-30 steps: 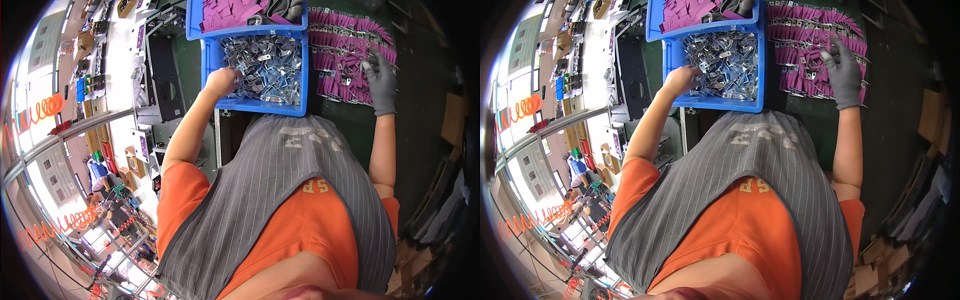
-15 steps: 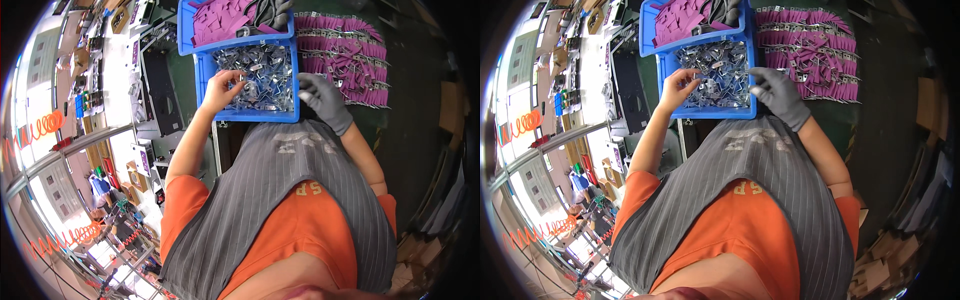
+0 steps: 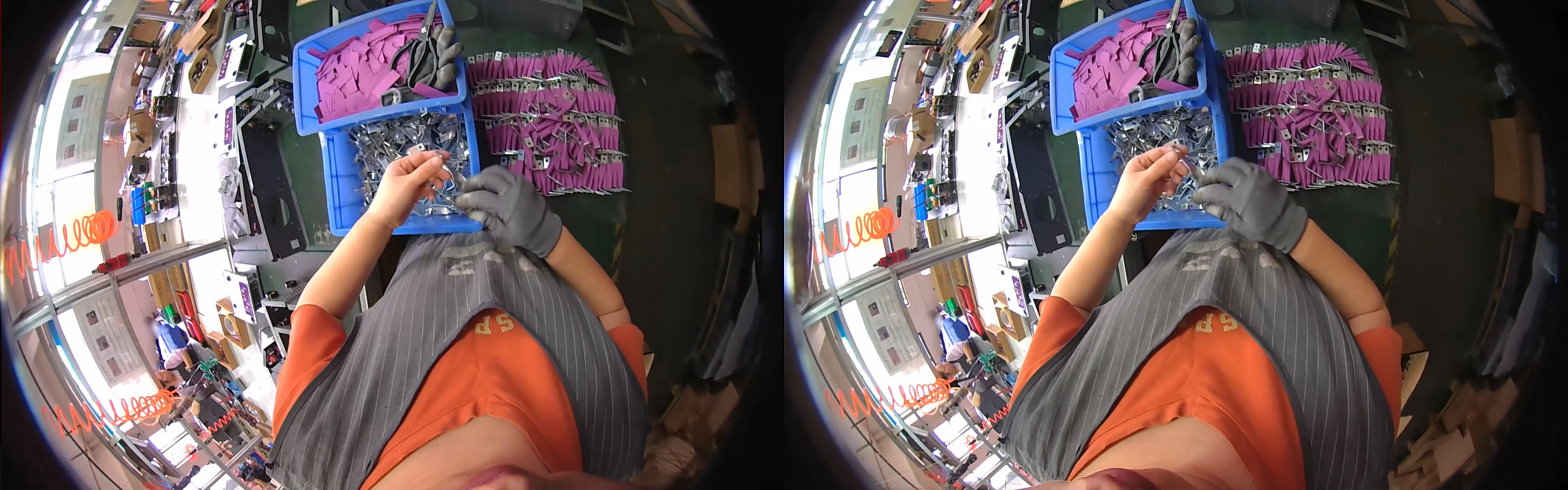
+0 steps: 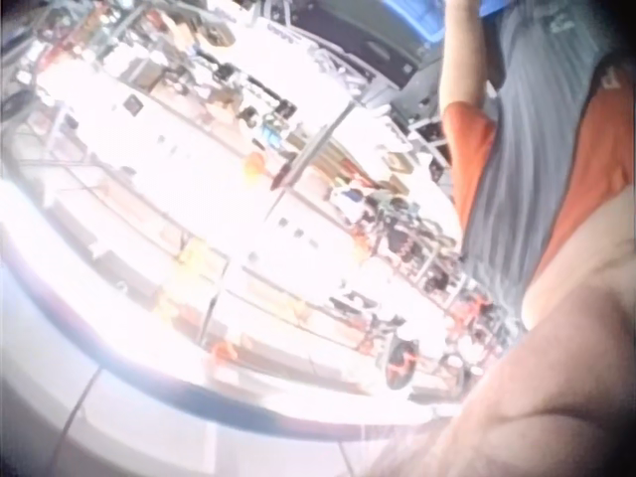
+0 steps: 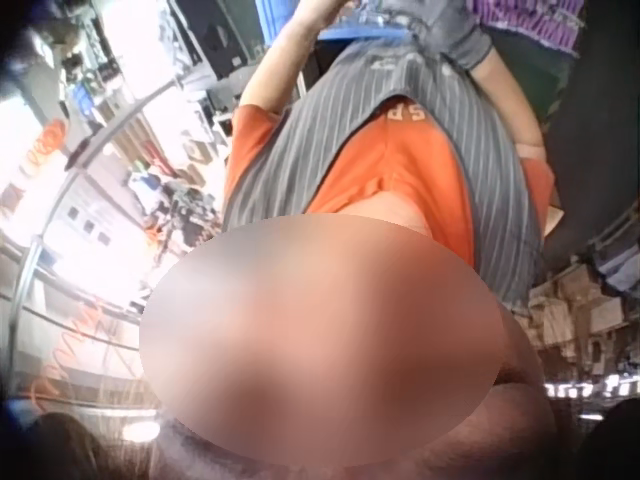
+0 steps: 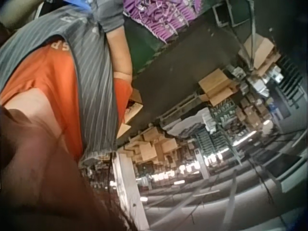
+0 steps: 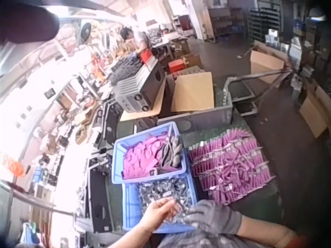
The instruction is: The person repeatedly picks up small metal brackets from a blue bin and attaches pink plastic strips to them using a metal tool. The person then places the assembled units onto a green workbench surface. The task involves repetitive manual assembly of small hardware components.
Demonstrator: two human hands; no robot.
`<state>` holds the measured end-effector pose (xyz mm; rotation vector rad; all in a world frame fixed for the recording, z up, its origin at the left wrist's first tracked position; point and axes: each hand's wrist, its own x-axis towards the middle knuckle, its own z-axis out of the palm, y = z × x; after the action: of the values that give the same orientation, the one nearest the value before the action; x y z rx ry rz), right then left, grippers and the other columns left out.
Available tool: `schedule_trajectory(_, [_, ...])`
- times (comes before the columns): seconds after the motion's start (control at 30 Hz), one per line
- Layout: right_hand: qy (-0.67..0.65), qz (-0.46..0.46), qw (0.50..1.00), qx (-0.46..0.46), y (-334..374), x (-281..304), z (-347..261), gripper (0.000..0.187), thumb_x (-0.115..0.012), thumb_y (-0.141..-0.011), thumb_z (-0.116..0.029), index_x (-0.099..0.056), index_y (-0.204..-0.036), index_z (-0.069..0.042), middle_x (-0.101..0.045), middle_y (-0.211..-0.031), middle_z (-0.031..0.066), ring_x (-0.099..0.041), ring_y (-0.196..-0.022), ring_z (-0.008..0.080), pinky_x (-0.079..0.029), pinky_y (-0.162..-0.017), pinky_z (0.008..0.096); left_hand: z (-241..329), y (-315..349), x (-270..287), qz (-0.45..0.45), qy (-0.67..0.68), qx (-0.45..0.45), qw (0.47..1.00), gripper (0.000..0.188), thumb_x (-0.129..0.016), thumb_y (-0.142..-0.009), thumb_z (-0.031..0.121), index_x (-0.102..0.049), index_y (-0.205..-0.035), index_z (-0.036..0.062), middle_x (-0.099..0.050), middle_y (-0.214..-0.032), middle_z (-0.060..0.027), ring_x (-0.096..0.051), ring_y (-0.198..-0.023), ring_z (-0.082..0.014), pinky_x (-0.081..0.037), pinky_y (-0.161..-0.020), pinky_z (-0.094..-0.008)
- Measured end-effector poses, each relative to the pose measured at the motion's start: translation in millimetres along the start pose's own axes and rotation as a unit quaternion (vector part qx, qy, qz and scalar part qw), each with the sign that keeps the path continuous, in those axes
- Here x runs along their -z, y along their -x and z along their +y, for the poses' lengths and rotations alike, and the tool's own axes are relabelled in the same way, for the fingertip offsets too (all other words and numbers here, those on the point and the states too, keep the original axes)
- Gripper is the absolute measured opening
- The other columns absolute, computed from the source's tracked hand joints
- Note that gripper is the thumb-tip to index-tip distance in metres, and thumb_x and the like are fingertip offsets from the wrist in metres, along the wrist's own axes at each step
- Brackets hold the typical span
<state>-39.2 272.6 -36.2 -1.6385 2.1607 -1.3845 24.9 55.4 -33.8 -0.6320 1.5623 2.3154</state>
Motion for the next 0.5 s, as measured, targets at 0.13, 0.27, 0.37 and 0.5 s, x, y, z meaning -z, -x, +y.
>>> schedule_trajectory(0.13, [-0.197,0.037,0.973,-0.113,4.1,2.6,-1.6,0.022,-0.064,-0.086,-0.023,-0.066,-0.100,-0.007,-0.063,-0.089,0.0094,-0.063,-0.082,0.0241,-0.051,-0.074,0.0322,36.4,-18.8,4.1,0.107,-0.521,-0.328,0.781,0.020,-0.068,-0.085,0.023,-0.070,-0.100,0.0097,-0.067,-0.076,-0.0047,-0.058,-0.058,-0.0156,-0.047,-0.053,-0.0284])
schedule_trajectory(0.27, [-0.217,0.049,0.964,-0.143,13.9,-5.2,7.4,0.024,-0.060,-0.090,-0.022,-0.065,-0.102,-0.003,-0.064,-0.090,0.0106,-0.064,-0.083,0.0211,-0.051,-0.075,0.0302,85.4,-48.7,-5.2,0.075,-0.664,-0.453,0.590,0.014,-0.066,-0.079,0.013,-0.069,-0.093,0.0139,-0.066,-0.087,-0.0029,-0.061,-0.086,-0.0261,-0.050,-0.075,-0.0372])
schedule_trajectory(0.37, [-0.253,0.023,0.953,-0.165,16.1,-8.5,6.4,0.023,-0.060,-0.090,-0.021,-0.065,-0.103,-0.002,-0.064,-0.091,0.0098,-0.064,-0.085,0.0201,-0.050,-0.077,0.0297,95.9,-87.0,9.8,0.019,-0.730,-0.434,0.528,0.019,-0.067,-0.078,0.016,-0.068,-0.097,0.0167,-0.067,-0.086,-0.0021,-0.061,-0.090,-0.0252,-0.052,-0.076,-0.0385])
schedule_trajectory(0.5, [-0.259,0.030,0.948,-0.181,24.0,-13.1,10.8,0.022,-0.060,-0.090,-0.019,-0.065,-0.103,-0.002,-0.065,-0.093,0.0097,-0.064,-0.087,0.0196,-0.050,-0.079,0.0297,108.4,-110.0,8.7,-0.042,-0.758,-0.308,0.574,0.022,-0.067,-0.077,0.017,-0.066,-0.099,0.0166,-0.065,-0.080,-0.0045,-0.063,-0.081,-0.0267,-0.051,-0.072,-0.0399])
